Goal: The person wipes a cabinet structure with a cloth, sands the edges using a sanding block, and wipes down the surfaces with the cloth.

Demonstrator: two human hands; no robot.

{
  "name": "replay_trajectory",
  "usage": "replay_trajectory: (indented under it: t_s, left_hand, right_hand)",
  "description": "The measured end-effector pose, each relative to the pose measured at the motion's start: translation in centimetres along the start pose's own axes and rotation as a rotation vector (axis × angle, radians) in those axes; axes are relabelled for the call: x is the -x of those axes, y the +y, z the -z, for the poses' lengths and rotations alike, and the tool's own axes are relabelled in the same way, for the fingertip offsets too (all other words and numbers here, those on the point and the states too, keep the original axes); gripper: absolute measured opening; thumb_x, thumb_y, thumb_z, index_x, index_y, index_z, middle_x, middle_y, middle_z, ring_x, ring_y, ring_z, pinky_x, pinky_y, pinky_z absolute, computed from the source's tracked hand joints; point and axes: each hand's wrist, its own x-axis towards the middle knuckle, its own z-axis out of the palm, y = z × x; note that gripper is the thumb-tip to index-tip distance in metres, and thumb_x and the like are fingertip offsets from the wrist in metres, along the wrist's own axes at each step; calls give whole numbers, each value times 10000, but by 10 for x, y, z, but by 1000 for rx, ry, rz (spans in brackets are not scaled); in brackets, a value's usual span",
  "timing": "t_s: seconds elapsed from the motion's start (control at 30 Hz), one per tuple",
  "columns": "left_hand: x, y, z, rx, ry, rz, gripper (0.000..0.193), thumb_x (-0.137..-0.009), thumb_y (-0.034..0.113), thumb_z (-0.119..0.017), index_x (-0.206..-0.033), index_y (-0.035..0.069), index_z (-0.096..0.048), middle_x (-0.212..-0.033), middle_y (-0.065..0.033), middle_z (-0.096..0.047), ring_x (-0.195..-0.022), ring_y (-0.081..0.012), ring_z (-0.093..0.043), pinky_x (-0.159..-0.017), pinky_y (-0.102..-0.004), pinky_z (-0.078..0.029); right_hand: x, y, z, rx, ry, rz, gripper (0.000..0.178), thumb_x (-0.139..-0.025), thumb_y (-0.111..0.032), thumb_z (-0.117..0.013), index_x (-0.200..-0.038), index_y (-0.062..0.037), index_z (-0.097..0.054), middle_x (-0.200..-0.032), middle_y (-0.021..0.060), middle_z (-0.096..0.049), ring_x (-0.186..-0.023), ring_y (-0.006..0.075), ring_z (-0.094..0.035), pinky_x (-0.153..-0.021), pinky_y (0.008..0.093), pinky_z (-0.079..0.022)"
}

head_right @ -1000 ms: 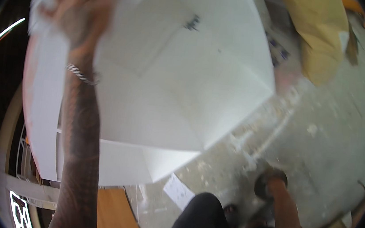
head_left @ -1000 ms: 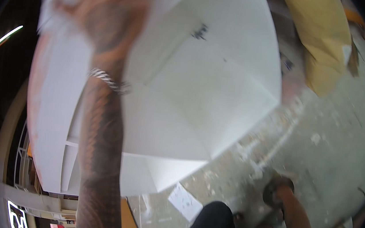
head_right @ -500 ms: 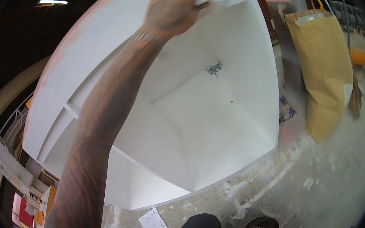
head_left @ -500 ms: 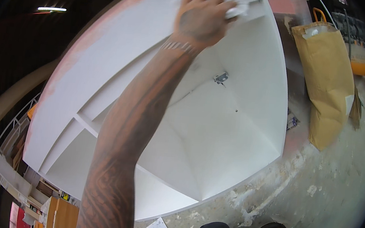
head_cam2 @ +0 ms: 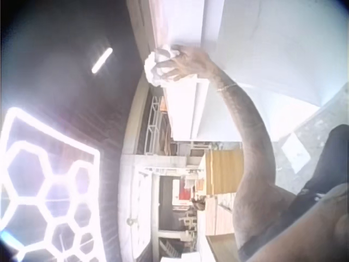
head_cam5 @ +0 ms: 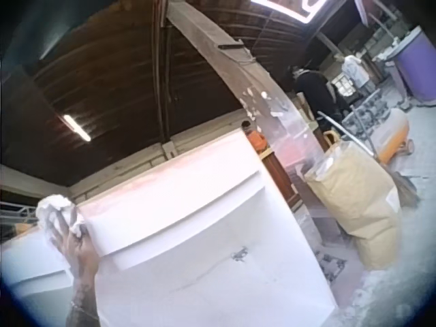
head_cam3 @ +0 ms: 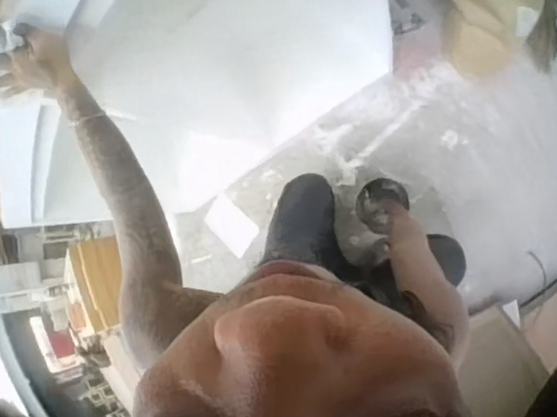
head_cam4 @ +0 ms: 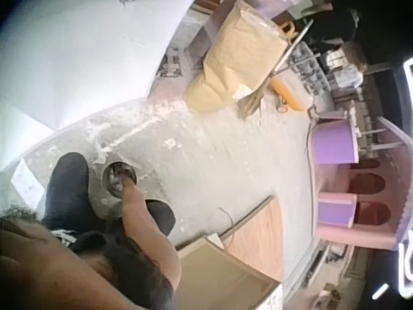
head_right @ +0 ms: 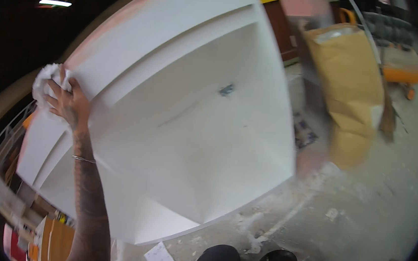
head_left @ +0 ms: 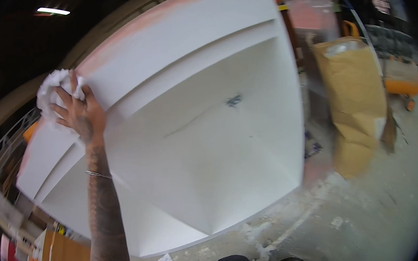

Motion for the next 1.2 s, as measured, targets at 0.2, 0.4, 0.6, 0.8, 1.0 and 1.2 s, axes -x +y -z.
replay_trajectory:
  t_s: [0.2,0.4,0.6,0.8,1.0,1.2]
  left_hand:
    - [-33,163,-41,97,130,-337,454,-1005,466,-557,-1458,476,-515,-1650,-2,-343,-1494,-518,-213,-1132,-772,-97]
    - [-24,341,-52,170,-173,-734,421,-1031,510,-488,-1443,441,-543,-1659,48,-314,-1547,-406,-159,-1194,-704,-42]
    - [-27,378,-56,323,-276,-914,406,-1008,474,-540,-1374,331,-642,-1621,99,-382,-1546,-296,-222,-1225,-607,-117]
    - [2,261,-12,351,-257,-780,394,-968,343,-653,-1361,319,-644,-1591,54,-440,-1534,-329,-252,-1182,-590,-240]
    - [42,54,34,276,-141,-517,517,-937,71,-652,-1430,221,-611,-1615,-7,-415,-1548,-329,-223,-1252,-492,-178]
    - [17,-67,21,-4,72,-194,434,-1074,286,-476,-1506,303,-515,-1658,-2,-334,-1530,-385,-227,-1207,-601,-144]
  right_hand:
    - [-10,-22,4,-38,40,75,322,-847,-292,-688,-1066,-74,-776,-1155,164,-735,-1059,349,-706,-940,470,-550]
    - [-2,-24,8,-80,60,69,324,-840,-297,-693,-1065,-78,-776,-1151,162,-736,-1058,348,-707,-939,467,-551]
    - [2,-25,11,-83,56,57,327,-834,-301,-697,-1064,-83,-777,-1147,160,-737,-1058,347,-707,-938,465,-551]
    - [-7,-31,9,-48,52,51,330,-828,-306,-701,-1063,-87,-778,-1143,158,-738,-1058,346,-707,-937,463,-552]
    - [-5,-17,4,-35,37,26,333,-822,-310,-706,-1062,-91,-779,-1139,156,-739,-1058,345,-707,-936,461,-553]
    - [-12,-26,19,17,22,81,336,-816,-315,-710,-1061,-96,-779,-1135,154,-740,-1057,344,-708,-935,459,-554]
